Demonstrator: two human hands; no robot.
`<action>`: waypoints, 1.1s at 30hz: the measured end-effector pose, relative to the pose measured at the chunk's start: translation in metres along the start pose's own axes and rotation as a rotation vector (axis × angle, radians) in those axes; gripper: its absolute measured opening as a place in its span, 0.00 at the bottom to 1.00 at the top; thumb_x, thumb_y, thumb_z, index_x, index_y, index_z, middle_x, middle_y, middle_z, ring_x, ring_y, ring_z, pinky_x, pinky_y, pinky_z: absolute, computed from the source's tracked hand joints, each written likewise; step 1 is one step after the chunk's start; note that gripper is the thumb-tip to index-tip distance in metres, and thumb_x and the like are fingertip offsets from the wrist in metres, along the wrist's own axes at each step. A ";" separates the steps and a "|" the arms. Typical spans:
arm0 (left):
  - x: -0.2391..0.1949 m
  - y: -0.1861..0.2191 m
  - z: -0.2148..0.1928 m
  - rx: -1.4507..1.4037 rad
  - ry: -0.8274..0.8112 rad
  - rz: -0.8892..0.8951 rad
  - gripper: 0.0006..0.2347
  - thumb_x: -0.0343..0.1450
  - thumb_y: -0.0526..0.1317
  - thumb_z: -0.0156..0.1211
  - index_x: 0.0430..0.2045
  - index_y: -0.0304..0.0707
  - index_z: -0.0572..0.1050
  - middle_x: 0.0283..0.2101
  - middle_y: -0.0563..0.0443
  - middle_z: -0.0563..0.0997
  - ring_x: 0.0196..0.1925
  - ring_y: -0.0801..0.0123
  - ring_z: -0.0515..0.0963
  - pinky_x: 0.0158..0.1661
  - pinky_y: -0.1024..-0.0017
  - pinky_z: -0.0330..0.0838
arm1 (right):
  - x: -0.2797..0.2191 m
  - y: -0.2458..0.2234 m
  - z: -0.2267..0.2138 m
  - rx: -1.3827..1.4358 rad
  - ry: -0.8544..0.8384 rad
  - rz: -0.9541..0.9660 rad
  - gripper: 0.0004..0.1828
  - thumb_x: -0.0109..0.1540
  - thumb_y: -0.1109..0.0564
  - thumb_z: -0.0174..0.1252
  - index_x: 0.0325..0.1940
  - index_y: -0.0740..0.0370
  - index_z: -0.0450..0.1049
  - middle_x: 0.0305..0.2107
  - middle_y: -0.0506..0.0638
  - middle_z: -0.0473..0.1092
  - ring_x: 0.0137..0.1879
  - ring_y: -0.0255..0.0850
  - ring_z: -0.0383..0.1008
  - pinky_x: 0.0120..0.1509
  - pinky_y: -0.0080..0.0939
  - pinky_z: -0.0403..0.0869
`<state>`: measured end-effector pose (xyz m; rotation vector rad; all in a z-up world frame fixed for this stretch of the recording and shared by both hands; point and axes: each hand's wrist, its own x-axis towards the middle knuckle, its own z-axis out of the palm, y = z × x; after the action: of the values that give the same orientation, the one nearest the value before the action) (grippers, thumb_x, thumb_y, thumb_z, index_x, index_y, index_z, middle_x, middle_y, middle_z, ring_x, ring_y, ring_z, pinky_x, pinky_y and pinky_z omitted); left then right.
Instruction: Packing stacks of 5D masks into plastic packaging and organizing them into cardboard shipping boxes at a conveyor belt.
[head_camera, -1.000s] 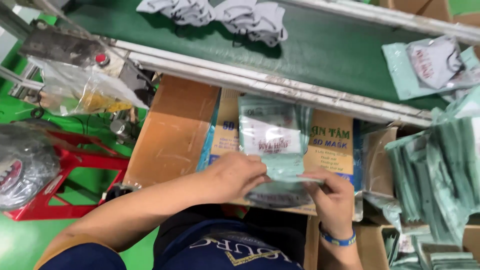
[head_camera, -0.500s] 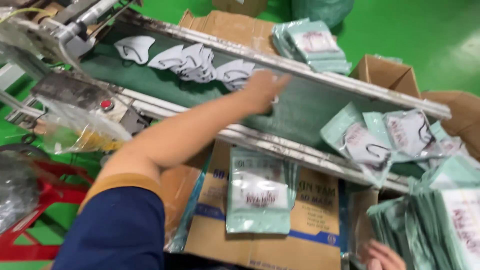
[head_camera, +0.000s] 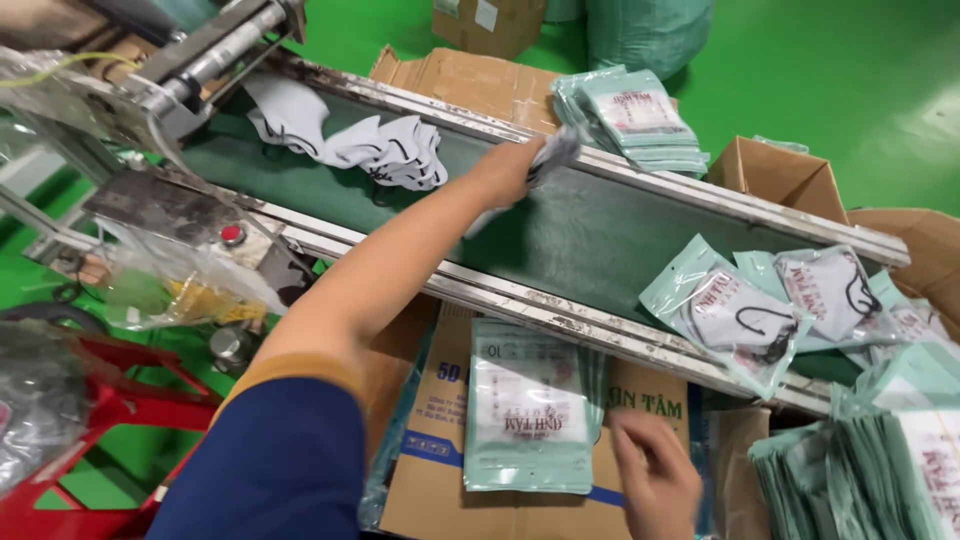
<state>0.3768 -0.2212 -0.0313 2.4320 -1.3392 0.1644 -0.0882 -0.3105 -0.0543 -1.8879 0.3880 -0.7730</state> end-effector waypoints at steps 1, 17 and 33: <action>-0.009 0.020 -0.020 -0.300 0.209 -0.102 0.29 0.61 0.33 0.65 0.58 0.42 0.65 0.41 0.34 0.83 0.45 0.39 0.81 0.43 0.52 0.75 | 0.008 -0.027 0.018 -0.049 -0.029 -0.050 0.10 0.59 0.66 0.64 0.44 0.69 0.79 0.43 0.55 0.77 0.45 0.38 0.78 0.51 0.34 0.75; -0.305 0.120 -0.125 -0.581 0.005 0.280 0.51 0.59 0.46 0.83 0.72 0.32 0.51 0.69 0.22 0.65 0.69 0.38 0.68 0.65 0.56 0.63 | -0.035 -0.046 0.096 0.515 -0.513 0.103 0.30 0.58 0.70 0.64 0.65 0.70 0.68 0.53 0.51 0.73 0.59 0.36 0.73 0.64 0.36 0.71; -0.464 0.041 0.011 -0.683 0.203 -0.005 0.49 0.54 0.42 0.81 0.70 0.41 0.53 0.66 0.34 0.69 0.68 0.42 0.67 0.67 0.52 0.59 | -0.083 0.043 0.227 -0.042 -0.832 0.082 0.37 0.50 0.56 0.74 0.61 0.66 0.72 0.52 0.57 0.75 0.56 0.43 0.77 0.62 0.42 0.75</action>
<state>0.0894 0.1232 -0.1558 1.7918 -1.0712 -0.0452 0.0046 -0.1241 -0.1843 -2.0311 -0.0479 0.1120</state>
